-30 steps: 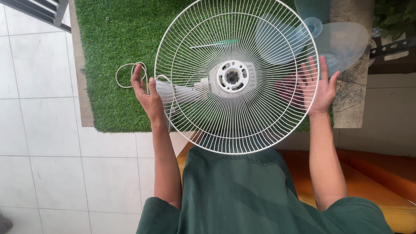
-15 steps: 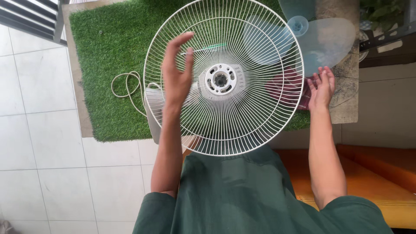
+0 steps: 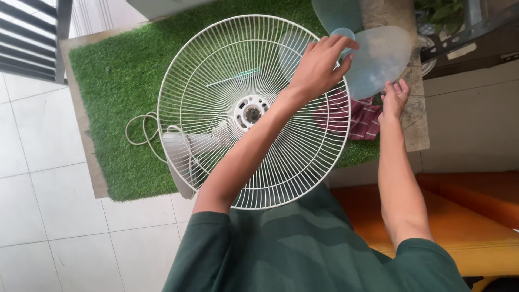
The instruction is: The person assembles a table fan by hand. They place a white plastic ring onto the motor housing, attach the front wire cage, insert the fan blades, and secure them with a black plastic cap. The fan is assembled on a green artificial turf mat.
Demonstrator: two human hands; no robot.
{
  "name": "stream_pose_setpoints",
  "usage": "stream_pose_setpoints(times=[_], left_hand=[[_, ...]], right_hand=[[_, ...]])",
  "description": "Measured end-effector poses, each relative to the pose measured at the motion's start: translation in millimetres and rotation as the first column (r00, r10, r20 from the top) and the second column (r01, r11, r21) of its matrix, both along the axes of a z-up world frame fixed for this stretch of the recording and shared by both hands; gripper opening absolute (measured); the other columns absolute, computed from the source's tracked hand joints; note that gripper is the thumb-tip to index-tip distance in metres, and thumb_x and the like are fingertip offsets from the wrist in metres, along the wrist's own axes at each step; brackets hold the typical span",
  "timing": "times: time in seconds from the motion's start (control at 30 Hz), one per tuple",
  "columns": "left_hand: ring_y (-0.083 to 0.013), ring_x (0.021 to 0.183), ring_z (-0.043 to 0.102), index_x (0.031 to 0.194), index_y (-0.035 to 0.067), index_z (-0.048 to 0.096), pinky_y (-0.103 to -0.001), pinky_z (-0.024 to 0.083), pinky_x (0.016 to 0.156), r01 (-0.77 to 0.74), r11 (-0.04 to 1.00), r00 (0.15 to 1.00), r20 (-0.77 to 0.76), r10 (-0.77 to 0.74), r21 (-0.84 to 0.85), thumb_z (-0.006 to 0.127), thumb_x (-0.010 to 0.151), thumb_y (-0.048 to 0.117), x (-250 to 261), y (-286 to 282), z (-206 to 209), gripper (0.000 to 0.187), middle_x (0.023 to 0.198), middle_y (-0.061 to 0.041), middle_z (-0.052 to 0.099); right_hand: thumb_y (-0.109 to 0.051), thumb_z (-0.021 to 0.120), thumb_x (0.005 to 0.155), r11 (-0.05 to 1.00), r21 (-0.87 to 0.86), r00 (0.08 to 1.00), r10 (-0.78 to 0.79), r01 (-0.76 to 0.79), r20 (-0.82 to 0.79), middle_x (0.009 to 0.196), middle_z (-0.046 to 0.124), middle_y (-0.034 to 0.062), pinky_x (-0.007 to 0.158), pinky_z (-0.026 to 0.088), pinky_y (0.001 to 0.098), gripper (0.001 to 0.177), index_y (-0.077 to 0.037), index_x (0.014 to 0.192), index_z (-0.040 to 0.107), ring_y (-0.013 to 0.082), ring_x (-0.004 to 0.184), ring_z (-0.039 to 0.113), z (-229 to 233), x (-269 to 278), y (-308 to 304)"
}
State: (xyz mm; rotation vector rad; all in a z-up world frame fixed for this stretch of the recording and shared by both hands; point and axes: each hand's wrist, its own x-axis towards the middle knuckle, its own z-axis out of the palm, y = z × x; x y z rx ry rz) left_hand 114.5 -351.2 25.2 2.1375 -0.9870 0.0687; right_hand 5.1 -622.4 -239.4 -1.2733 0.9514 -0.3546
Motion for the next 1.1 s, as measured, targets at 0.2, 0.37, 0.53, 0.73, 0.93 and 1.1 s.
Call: stream_pose_setpoints(times=[0.2, 0.37, 0.53, 0.73, 0.93, 1.1], left_hand=[[-0.0283, 0.112, 0.062, 0.114, 0.013, 0.064, -0.049, 0.043, 0.104, 0.02, 0.981, 0.995, 0.095, -0.039, 0.192, 0.067, 0.094, 0.025, 23.7, -47.5, -67.9, 0.023, 0.11, -0.007, 0.067], [-0.0313, 0.117, 0.06, 0.113, 0.01, 0.066, -0.053, 0.037, 0.107, -0.047, 0.875, 0.988, 0.149, -0.029, 0.481, 0.073, 0.083, 0.039, 39.1, -83.4, -122.4, 0.042, 0.115, -0.013, 0.067], [-0.0317, 0.122, 0.058, 0.119, 0.011, 0.067, -0.055, 0.033, 0.109, -0.034, 0.693, 0.995, 0.087, -0.042, 0.72, 0.073, 0.082, 0.048, 50.3, -110.8, -152.4, 0.052, 0.125, -0.015, 0.065], [-0.0316, 0.123, 0.058, 0.124, 0.011, 0.065, -0.055, 0.037, 0.106, 0.003, 0.556, 0.994, 0.056, -0.089, 0.831, 0.07, 0.087, 0.046, 58.7, -133.9, -170.7, 0.052, 0.127, -0.013, 0.065], [-0.0323, 0.121, 0.058, 0.126, 0.011, 0.063, -0.055, 0.042, 0.099, 0.0, 0.564, 1.0, -0.009, 0.013, 0.826, 0.064, 0.091, 0.032, 72.5, -141.2, -195.9, 0.041, 0.128, -0.013, 0.062], [-0.0354, 0.119, 0.058, 0.125, 0.009, 0.061, -0.056, 0.043, 0.1, -0.056, 0.572, 0.997, 0.016, 0.074, 0.818, 0.062, 0.089, 0.028, 76.5, -134.5, -201.8, 0.041, 0.126, -0.015, 0.061]], right_hand=[[-0.026, 0.073, 0.098, 0.996, 0.091, 0.997, 0.023, -0.016, -0.072, 0.134, 0.067, 0.0048, 0.08, 0.049, 0.0286, 0.061, -0.012, 0.151, 0.043, 0.0129, 0.104, 0.062, -8.8, 2.2, -4.3], [-0.028, 0.072, 0.098, 0.98, 0.127, 0.979, 0.165, -0.15, -0.115, 0.13, 0.068, 0.0012, 0.08, 0.048, 0.0254, 0.058, -0.011, 0.147, 0.048, 0.0093, 0.104, 0.066, -15.7, -0.1, -7.8], [-0.025, 0.074, 0.098, 0.982, 0.087, 0.978, 0.176, -0.166, -0.115, 0.131, 0.067, 0.0025, 0.082, 0.048, 0.025, 0.053, -0.01, 0.142, 0.049, 0.0097, 0.106, 0.065, -21.2, -1.2, -10.7], [-0.012, 0.067, 0.101, 0.985, 0.036, 0.985, 0.172, -0.171, -0.005, 0.137, 0.068, 0.0086, 0.084, 0.049, 0.0254, 0.042, -0.008, 0.136, 0.044, 0.0131, 0.109, 0.067, -24.9, -2.3, -8.9], [-0.006, 0.052, 0.108, 0.98, 0.16, 0.97, 0.082, -0.121, 0.228, 0.141, 0.066, 0.0196, 0.092, 0.063, 0.0376, 0.03, -0.008, 0.132, 0.034, 0.0276, 0.114, 0.074, -3.5, 8.0, 5.4], [-0.007, 0.049, 0.112, 0.972, 0.209, 0.954, 0.04, -0.106, 0.298, 0.146, 0.063, 0.0232, 0.088, 0.068, 0.043, 0.027, -0.01, 0.134, 0.033, 0.0314, 0.115, 0.074, 34.8, 17.0, 17.8]])
